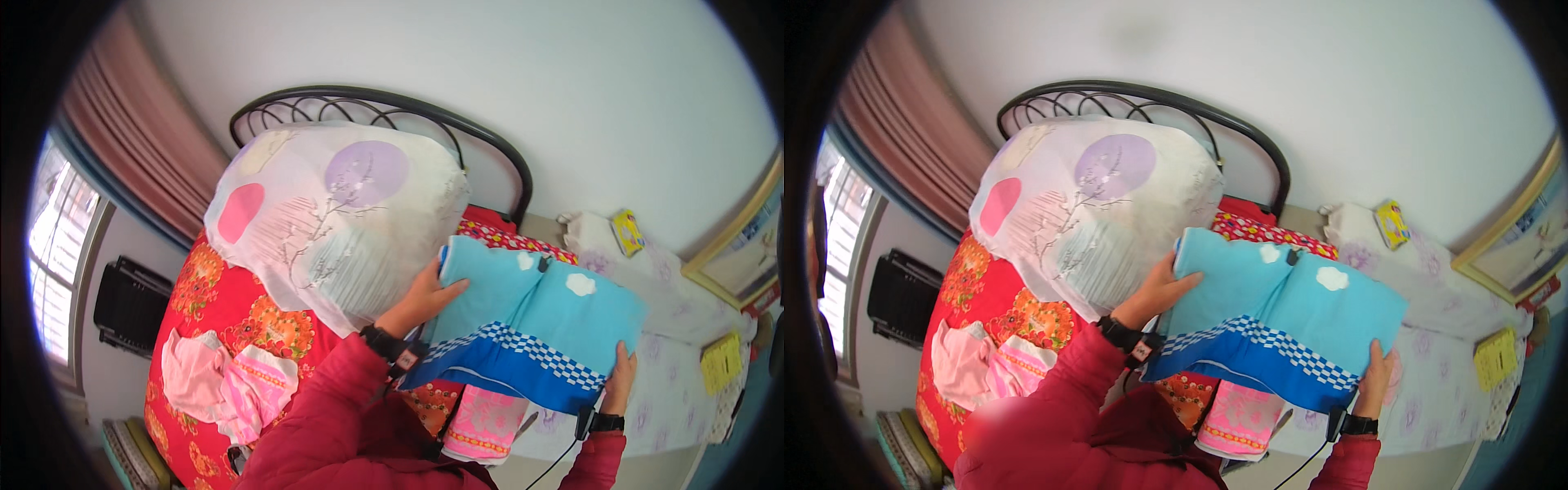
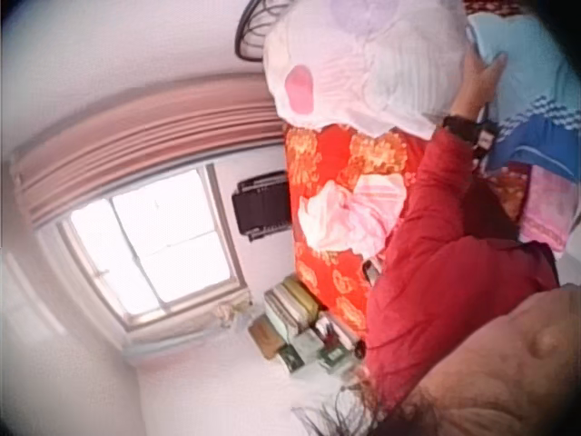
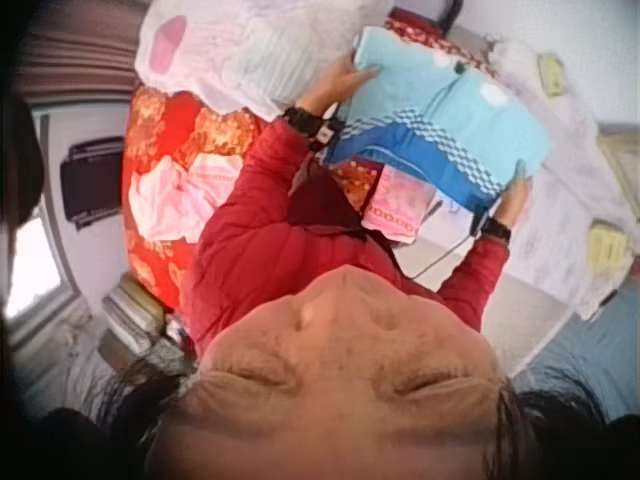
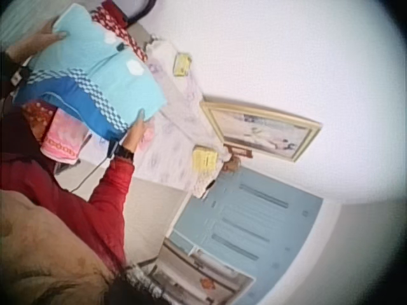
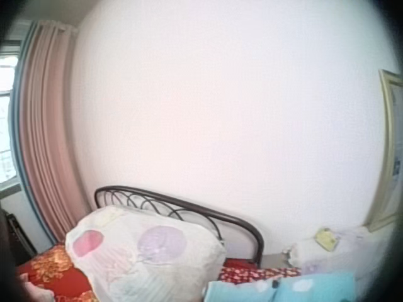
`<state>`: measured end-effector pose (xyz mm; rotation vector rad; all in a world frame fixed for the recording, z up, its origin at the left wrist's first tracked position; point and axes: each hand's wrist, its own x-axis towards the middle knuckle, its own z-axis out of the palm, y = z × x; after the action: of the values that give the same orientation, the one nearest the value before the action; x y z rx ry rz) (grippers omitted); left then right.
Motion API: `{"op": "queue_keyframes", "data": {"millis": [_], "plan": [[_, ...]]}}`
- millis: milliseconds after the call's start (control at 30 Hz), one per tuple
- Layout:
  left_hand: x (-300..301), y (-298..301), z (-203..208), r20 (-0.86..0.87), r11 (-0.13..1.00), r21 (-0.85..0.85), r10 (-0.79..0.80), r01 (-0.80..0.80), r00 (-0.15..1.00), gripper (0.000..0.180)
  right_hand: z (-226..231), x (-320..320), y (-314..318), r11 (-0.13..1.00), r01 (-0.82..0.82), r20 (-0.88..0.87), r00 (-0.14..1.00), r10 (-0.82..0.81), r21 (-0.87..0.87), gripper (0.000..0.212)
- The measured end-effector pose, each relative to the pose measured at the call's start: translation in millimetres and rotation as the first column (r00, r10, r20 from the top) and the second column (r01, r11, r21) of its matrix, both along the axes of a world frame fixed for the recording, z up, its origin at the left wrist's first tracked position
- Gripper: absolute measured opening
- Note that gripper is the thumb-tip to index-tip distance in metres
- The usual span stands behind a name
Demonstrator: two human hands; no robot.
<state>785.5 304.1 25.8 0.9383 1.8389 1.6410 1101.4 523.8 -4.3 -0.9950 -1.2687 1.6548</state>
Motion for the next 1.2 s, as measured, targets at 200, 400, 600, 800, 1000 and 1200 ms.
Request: {"op": "queue_keyframes", "data": {"millis": [200, 400, 600, 800, 1000, 1200], "plan": [[-12.3, 26.6, 32.1, -0.113, 0.999, 0.047, 0.026, -0.020, 0.993, 0.048, 7.7, -14.2, -4.9, 0.991, 0.101, -0.049, 0.994, -0.096, 0.093, 0.042], [-48.0, 64.1, 22.9, -0.067, 0.999, 0.034, 0.007, -0.004, 0.998, 0.050, -23.6, -27.4, 28.9, 0.959, 0.243, 0.052, 0.966, -0.253, 0.147, 0.059], [-36.6, 62.1, -35.3, -0.741, 0.847, -0.393, -0.062, -0.357, 0.669, 0.064, -118.6, -52.2, 26.5, 0.956, -0.054, 0.455, 0.886, -0.088, 0.288, 0.047], [52.4, -9.9, -113.0, -0.531, 0.993, -0.107, -0.011, -0.054, 0.847, 0.040, -192.8, -23.7, 25.0, 0.985, -0.016, 0.598, 0.797, -0.090, 0.171, 0.067], [66.6, -64.1, -167.1, -0.260, 0.852, -0.523, -0.151, -0.008, 0.954, 0.035, -203.3, -9.8, 36.2, 0.949, -0.142, 0.226, 0.951, 0.210, -0.282, 0.044], [52.3, -40.4, -187.2, -0.250, 0.912, -0.409, -0.118, 0.005, 0.961, 0.030, -168.7, -38.7, 27.7, 0.928, 0.113, 0.466, 0.882, 0.071, -0.355, 0.056]]}}
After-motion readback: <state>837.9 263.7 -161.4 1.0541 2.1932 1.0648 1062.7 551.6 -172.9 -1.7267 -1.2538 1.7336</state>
